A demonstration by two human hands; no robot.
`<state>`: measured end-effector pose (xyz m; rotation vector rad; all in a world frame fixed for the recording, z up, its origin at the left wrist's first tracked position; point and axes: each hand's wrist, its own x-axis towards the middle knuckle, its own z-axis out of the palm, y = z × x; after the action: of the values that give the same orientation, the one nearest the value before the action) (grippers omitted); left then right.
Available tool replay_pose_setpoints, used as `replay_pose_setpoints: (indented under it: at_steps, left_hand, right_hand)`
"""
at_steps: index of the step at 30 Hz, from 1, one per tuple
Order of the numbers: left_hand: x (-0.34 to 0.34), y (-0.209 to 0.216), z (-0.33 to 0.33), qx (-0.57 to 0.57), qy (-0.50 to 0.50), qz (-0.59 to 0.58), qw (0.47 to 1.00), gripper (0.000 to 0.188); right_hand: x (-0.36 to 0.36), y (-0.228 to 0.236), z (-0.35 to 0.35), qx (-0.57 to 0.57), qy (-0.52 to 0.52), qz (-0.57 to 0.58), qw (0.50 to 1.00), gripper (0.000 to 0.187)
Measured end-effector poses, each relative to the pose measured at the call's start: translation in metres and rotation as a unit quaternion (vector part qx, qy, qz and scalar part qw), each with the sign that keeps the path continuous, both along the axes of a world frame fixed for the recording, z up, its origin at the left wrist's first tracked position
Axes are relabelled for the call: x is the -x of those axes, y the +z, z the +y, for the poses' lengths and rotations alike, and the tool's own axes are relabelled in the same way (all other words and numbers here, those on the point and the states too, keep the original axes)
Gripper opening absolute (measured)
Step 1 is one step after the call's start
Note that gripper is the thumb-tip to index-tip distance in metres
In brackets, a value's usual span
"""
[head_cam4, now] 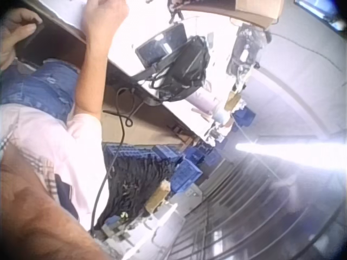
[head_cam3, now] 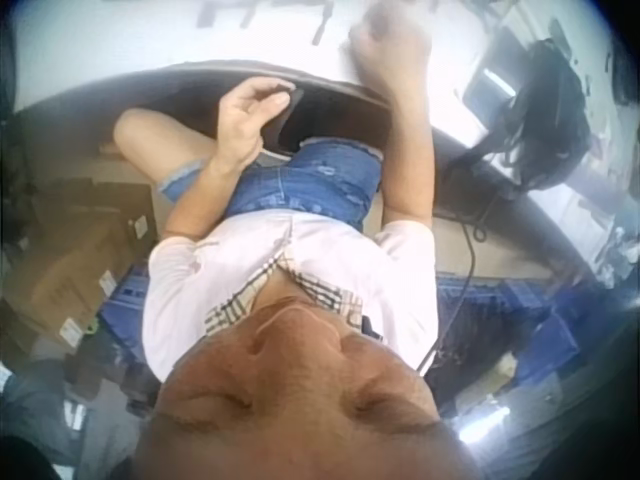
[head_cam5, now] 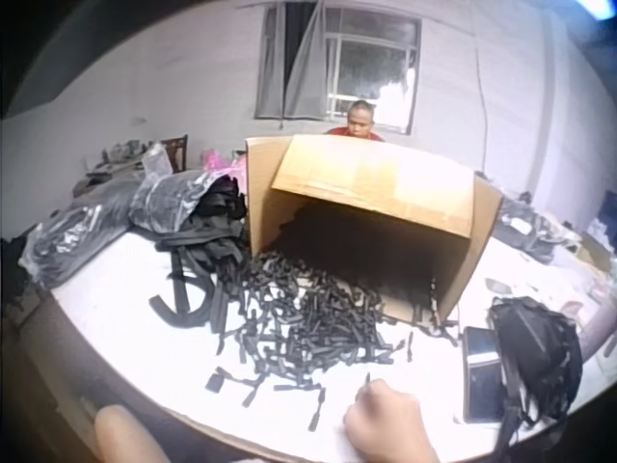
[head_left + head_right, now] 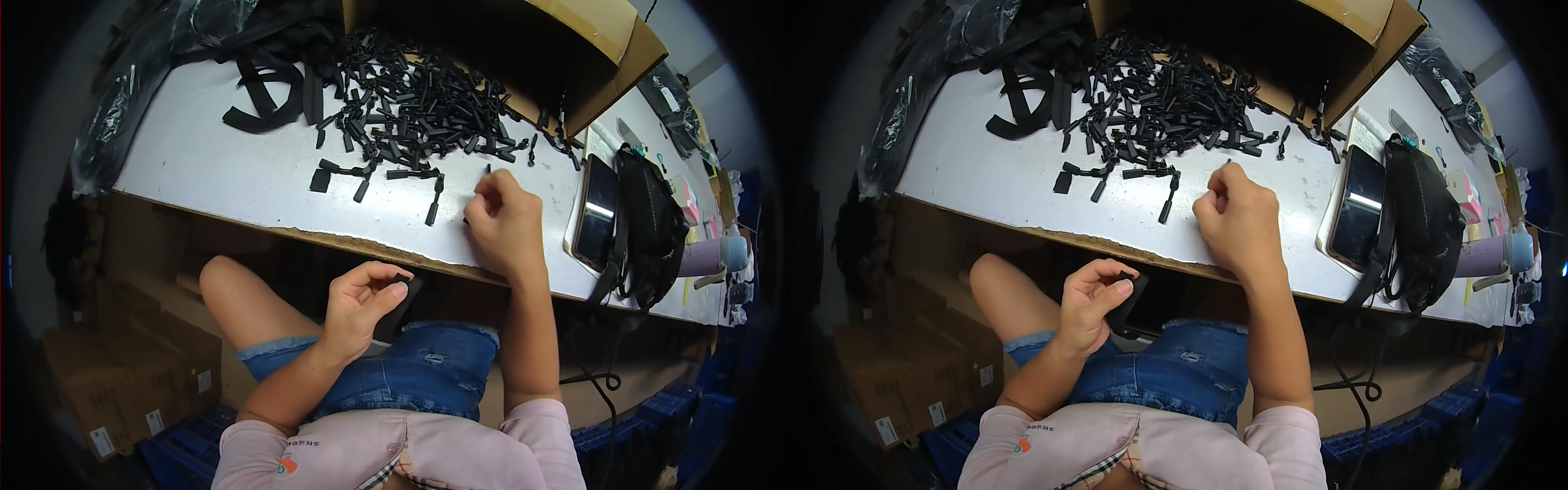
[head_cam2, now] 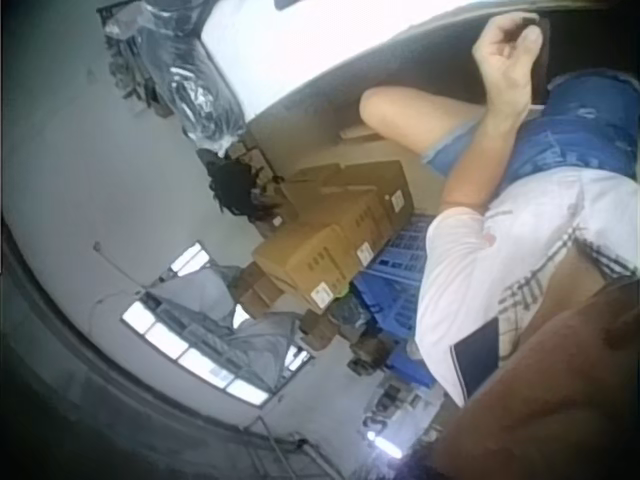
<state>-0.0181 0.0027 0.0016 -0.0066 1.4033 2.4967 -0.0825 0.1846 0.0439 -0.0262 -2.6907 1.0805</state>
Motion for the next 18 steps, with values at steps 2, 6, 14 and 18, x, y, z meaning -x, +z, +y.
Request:
replay_pose_setpoints:
  at_steps: [2, 6, 14, 18]
  left_hand:
    - [-0.001, -0.001, -0.001, -0.010, -0.012, -0.007, 1.000, 0.016]
    - [-0.003, 0.000, 0.001, 0.046, -0.010, 0.067, 0.997, 0.015]
    - [-0.004, 0.008, 0.007, 0.103, -0.013, 0.158, 0.982, 0.011]
    - [-0.004, 0.008, 0.006, 0.143, -0.013, 0.167, 0.975, 0.010]
  right_hand:
    - [-0.015, -0.001, 0.000, 0.102, 0.005, 0.024, 0.994, 0.004]
    - [-0.058, 0.000, -0.018, 0.333, 0.172, -0.061, 0.925, 0.009]
    - [-0.068, -0.010, -0.018, 0.319, 0.210, -0.020, 0.924, 0.013]
    - [-0.069, -0.009, -0.018, 0.249, 0.223, 0.035, 0.942, 0.015]
